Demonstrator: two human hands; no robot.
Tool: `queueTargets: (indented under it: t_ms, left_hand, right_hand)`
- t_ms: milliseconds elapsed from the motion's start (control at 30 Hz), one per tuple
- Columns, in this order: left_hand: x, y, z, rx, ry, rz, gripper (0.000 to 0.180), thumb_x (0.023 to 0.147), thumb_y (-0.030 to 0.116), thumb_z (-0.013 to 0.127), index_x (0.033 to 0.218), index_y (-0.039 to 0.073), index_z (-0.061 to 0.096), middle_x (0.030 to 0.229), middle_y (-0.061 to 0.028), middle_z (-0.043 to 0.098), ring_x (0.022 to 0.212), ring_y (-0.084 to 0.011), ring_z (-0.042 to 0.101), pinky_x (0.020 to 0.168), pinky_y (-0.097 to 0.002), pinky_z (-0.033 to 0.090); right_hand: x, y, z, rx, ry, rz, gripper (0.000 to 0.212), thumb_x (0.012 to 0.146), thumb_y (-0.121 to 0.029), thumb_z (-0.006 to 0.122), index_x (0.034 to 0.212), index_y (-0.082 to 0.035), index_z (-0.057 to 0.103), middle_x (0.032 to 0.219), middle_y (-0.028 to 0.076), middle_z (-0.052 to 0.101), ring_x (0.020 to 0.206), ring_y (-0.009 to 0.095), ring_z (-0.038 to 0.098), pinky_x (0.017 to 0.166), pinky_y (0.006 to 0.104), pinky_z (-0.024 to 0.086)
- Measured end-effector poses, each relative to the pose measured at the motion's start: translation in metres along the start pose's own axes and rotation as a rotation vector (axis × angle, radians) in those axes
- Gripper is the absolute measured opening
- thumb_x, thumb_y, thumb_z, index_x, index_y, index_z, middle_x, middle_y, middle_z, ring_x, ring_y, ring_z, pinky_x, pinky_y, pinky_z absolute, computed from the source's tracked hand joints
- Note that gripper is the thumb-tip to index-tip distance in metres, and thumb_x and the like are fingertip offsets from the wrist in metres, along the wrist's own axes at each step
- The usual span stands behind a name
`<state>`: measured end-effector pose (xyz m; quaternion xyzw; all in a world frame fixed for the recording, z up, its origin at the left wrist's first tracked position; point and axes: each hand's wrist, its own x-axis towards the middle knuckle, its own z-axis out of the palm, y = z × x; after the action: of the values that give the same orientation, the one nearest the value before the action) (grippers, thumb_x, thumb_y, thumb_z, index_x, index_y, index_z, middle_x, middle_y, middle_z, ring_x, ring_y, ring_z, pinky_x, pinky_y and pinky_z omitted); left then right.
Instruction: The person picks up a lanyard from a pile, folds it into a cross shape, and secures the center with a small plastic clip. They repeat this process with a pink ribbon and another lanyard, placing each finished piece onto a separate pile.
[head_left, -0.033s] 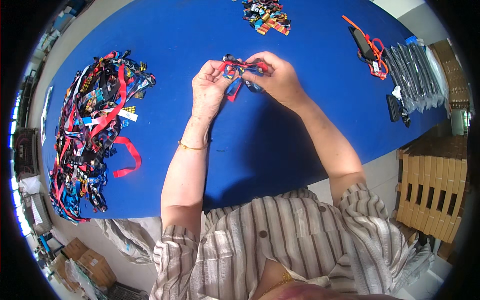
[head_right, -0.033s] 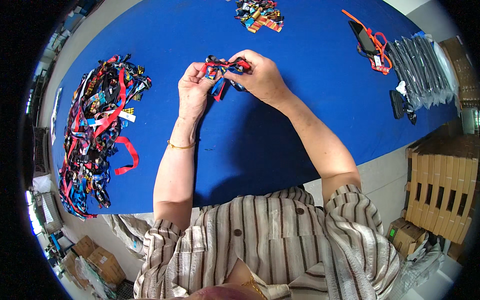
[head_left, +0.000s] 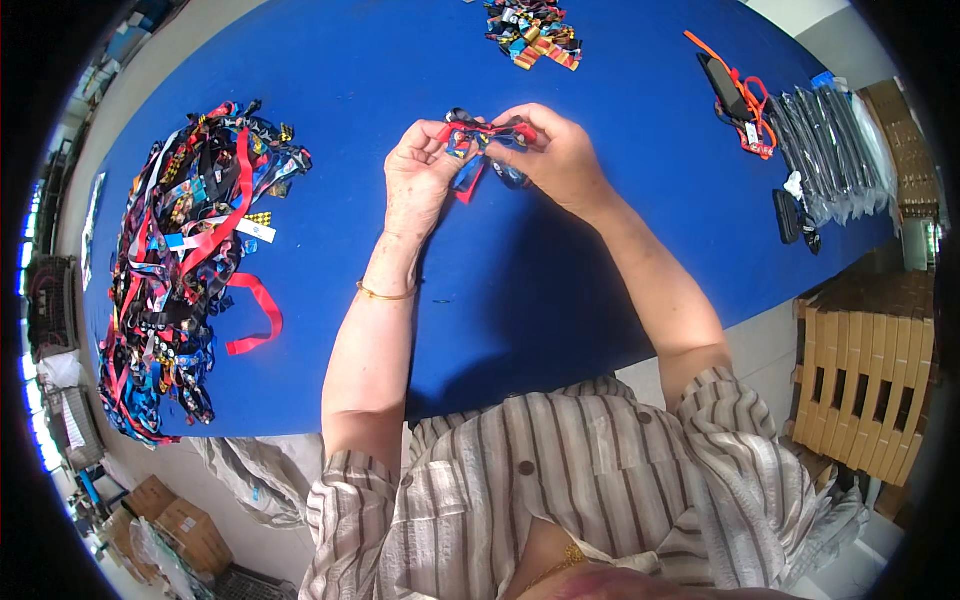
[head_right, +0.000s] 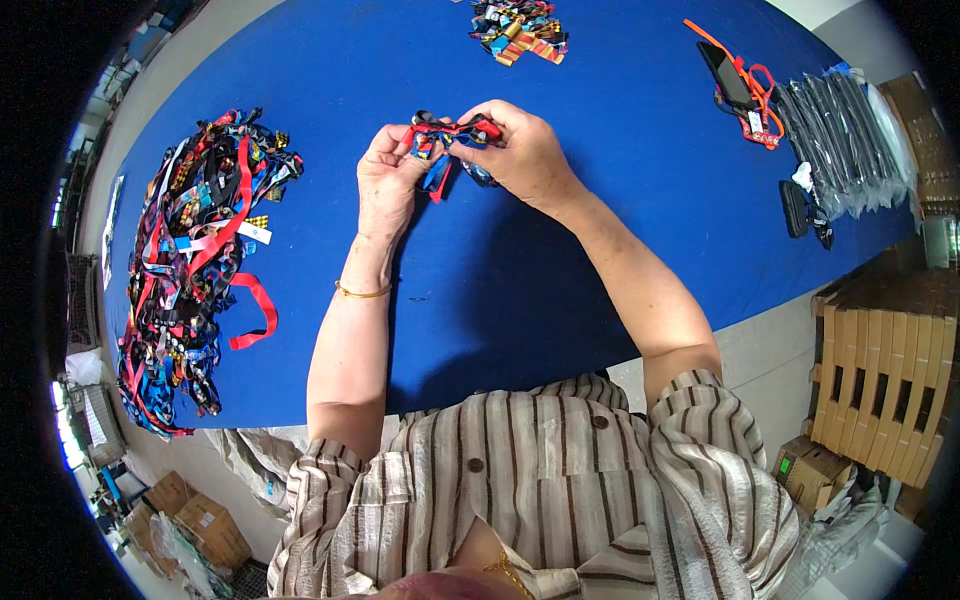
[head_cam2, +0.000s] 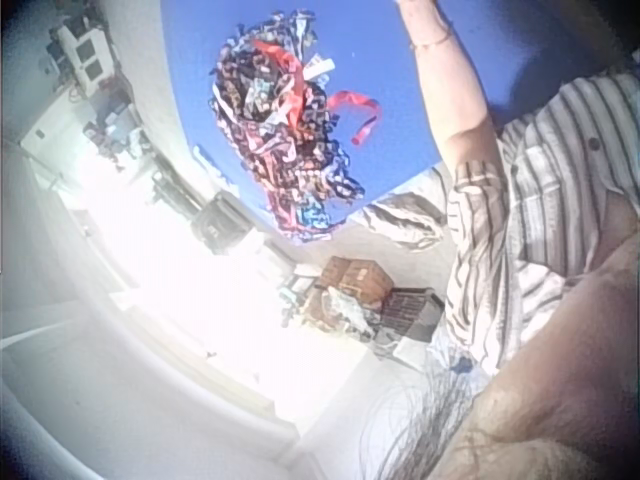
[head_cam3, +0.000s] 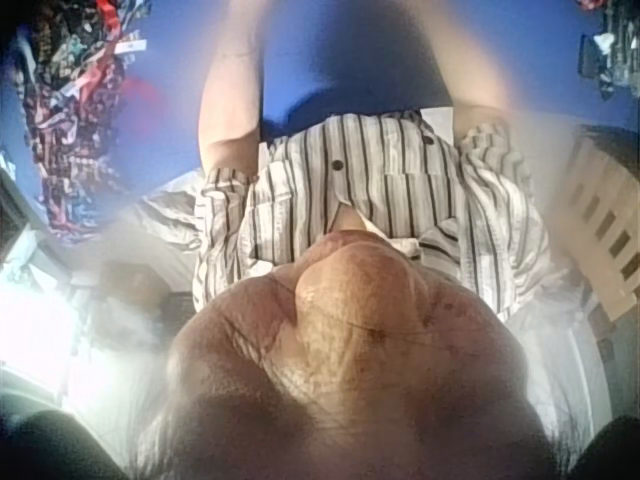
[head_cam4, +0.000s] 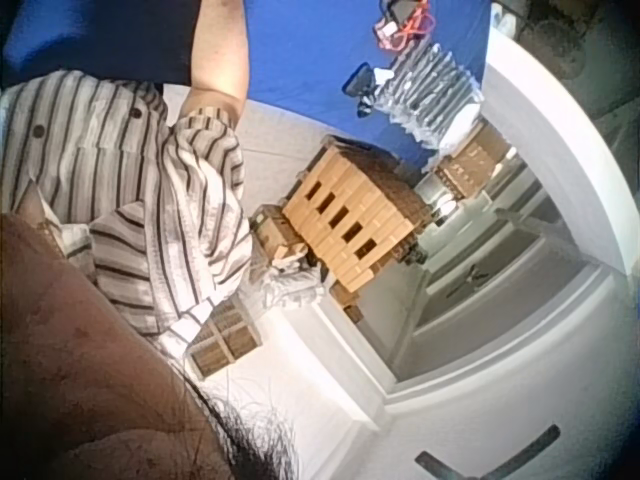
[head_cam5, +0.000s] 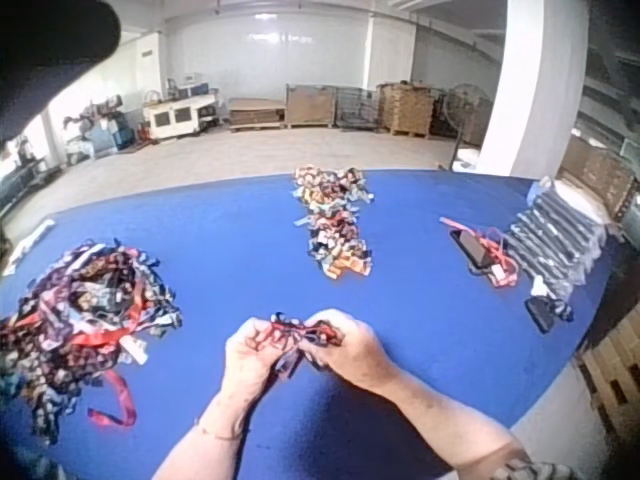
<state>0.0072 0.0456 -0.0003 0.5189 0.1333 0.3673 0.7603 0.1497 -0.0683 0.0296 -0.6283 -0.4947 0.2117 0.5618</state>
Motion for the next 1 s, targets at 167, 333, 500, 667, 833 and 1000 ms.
queueTargets:
  t_ms: [167,333,500,667,833,1000]
  left_hand:
    - [0.000,-0.002,0.004,-0.003,-0.012,0.009,0.016,0.089,-0.010,0.063,0.101,-0.001,0.058,0.112,-0.0174,0.068,0.108,-0.0206,0.065,0.098,-0.0315,0.051]
    - [0.000,-0.003,0.005,-0.002,-0.014,0.003,0.017,0.090,-0.009,0.062,0.103,0.000,0.058,0.113,-0.0168,0.068,0.107,-0.0193,0.065,0.097,-0.0306,0.051]
    - [0.000,0.002,0.011,-0.001,0.004,-0.035,0.024,0.090,-0.007,0.064,0.111,0.000,0.056,0.114,-0.0124,0.066,0.106,-0.0158,0.063,0.095,-0.0282,0.051]
    - [-0.003,0.010,0.017,0.121,0.054,-0.102,0.032,0.091,0.004,0.066,0.120,-0.001,0.054,0.121,-0.0116,0.064,0.098,-0.0124,0.061,0.092,-0.0260,0.048]
    - [-0.007,-0.002,0.007,0.333,-0.028,-0.136,0.027,0.092,0.001,0.064,0.118,0.000,0.055,0.117,-0.0087,0.065,0.092,-0.0072,0.060,0.088,-0.0233,0.049]
    - [-0.008,-0.009,0.010,0.528,-0.041,-0.084,0.022,0.092,0.001,0.064,0.114,0.000,0.058,0.100,-0.0009,0.064,0.083,-0.0035,0.054,0.080,-0.0201,0.046]
  right_hand:
    - [-0.004,0.005,-0.001,0.156,-0.014,0.067,0.023,0.086,0.000,0.074,0.106,0.001,0.063,0.096,0.002,0.067,0.088,0.006,0.062,0.078,0.0222,0.054]
    - [-0.001,0.006,-0.002,0.214,0.008,0.050,0.017,0.085,-0.006,0.077,0.096,-0.001,0.065,0.079,-0.002,0.065,0.071,0.001,0.056,0.059,0.0184,0.047]
    - [0.004,-0.002,-0.014,0.173,-0.032,0.109,0.017,0.084,-0.005,0.077,0.095,-0.001,0.065,0.080,-0.002,0.065,0.071,0.001,0.057,0.058,0.0182,0.047]
    - [0.012,-0.009,-0.038,0.209,0.010,0.177,0.018,0.084,-0.003,0.076,0.099,-0.001,0.066,0.084,0.000,0.067,0.075,0.003,0.060,0.062,0.0194,0.050]
    - [0.026,-0.010,-0.084,0.176,0.158,0.146,0.025,0.082,-0.002,0.077,0.104,0.000,0.066,0.092,0.002,0.068,0.084,0.006,0.063,0.072,0.0229,0.053]
    - [0.055,0.022,-0.163,-0.189,0.258,0.092,0.029,0.079,-0.014,0.083,0.103,-0.005,0.070,0.086,-0.004,0.066,0.077,0.004,0.057,0.069,0.0224,0.048]
